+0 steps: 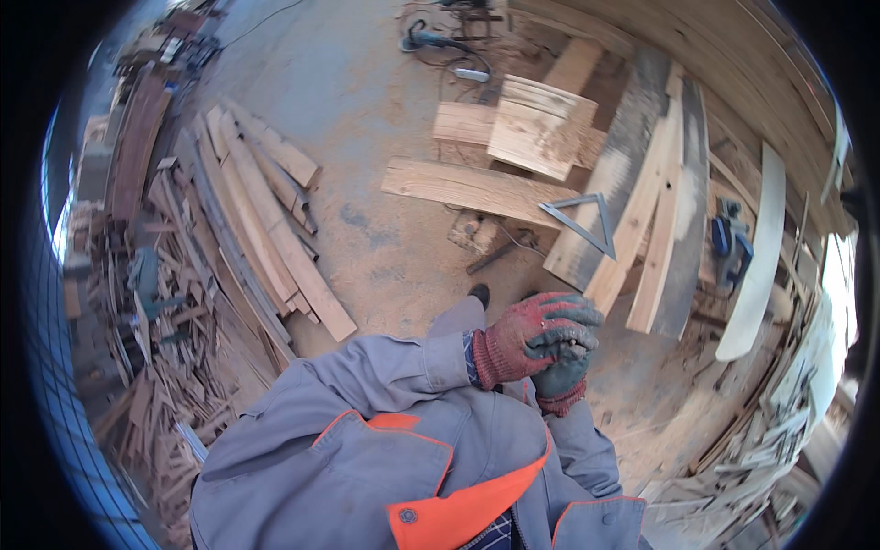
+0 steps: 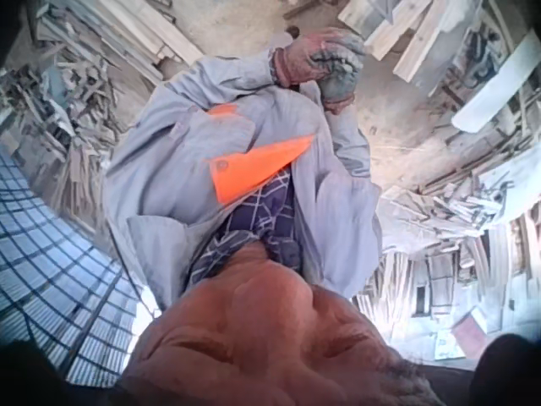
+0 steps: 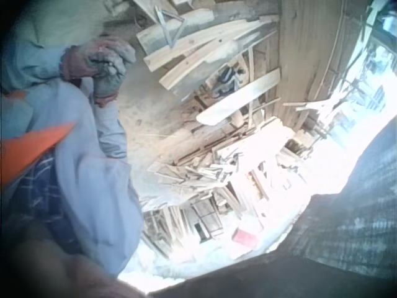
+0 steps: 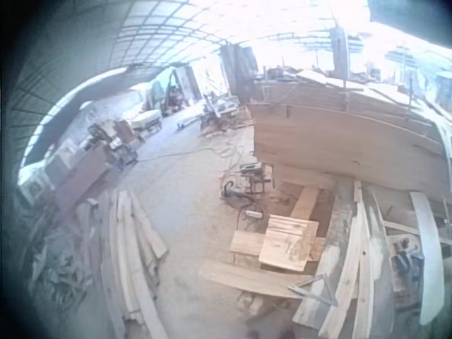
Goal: The person puts on gloves and marks a curved wooden piece with a pencil on a workbench. They then walk to retrieve a metal square and place it on a curved wooden piece to check alignment.
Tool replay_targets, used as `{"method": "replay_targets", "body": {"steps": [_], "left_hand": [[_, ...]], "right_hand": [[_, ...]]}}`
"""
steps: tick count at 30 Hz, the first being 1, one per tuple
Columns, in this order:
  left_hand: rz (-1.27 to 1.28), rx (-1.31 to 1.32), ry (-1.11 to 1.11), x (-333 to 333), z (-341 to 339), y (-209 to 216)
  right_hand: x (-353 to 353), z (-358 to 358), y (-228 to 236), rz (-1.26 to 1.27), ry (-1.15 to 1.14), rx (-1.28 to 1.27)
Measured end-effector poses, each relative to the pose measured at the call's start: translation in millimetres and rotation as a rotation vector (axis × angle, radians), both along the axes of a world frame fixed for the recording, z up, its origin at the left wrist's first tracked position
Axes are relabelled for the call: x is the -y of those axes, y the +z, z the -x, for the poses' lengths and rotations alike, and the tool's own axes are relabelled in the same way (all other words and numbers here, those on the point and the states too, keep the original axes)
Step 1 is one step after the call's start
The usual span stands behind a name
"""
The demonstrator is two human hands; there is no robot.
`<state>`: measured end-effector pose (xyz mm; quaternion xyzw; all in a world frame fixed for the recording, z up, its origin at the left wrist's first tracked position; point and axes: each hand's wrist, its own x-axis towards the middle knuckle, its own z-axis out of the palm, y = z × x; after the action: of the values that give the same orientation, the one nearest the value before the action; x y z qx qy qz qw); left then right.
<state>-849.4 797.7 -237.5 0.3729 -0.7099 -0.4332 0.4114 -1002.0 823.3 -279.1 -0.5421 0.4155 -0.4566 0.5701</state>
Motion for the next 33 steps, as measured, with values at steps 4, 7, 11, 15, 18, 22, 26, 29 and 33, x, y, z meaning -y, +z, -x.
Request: {"method": "replay_targets", "body": {"steps": [4,7,11,15,18,22,26,29,33], "left_hand": [[-0.124,-0.056,0.193,-47.3,-84.1,-0.5],[-0.185,-0.093,0.424,-89.3,-152.1,2.1],[-0.837,-1.363,0.399,-138.3,-264.4,6.2],[-0.592,-0.494,0.860,-178.1,-383.8,24.4],[-0.607,-0.570,0.964,-178.0,-462.3,33.7],[-0.706,-0.596,0.960,-154.1,-543.5,40.1],[-0.666,-0.472,0.929,-99.4,-606.7,22.5],[-0.630,-0.320,0.860,-58.1,-664.9,3.5],[-0.648,-0.412,0.882,21.9,-756.8,-20.9]], "right_hand": [[-15.1,-61.2,-43.4,-0.623,0.308,0.740],[-23.4,-108.6,-67.5,-1.232,0.265,0.892],[-19.1,-188.5,-89.7,-1.299,0.336,0.665],[-20.4,-297.3,-109.5,-1.270,0.317,0.603],[-17.8,-374.2,-107.9,-1.176,0.316,0.572],[-7.1,-449.0,-87.5,-1.128,0.393,0.477],[37.1,-512.8,-94.5,-1.158,0.325,0.478],[84.5,-562.2,-120.3,-1.152,0.305,0.475],[173.1,-660.5,-153.8,-1.196,0.336,0.429]]}}
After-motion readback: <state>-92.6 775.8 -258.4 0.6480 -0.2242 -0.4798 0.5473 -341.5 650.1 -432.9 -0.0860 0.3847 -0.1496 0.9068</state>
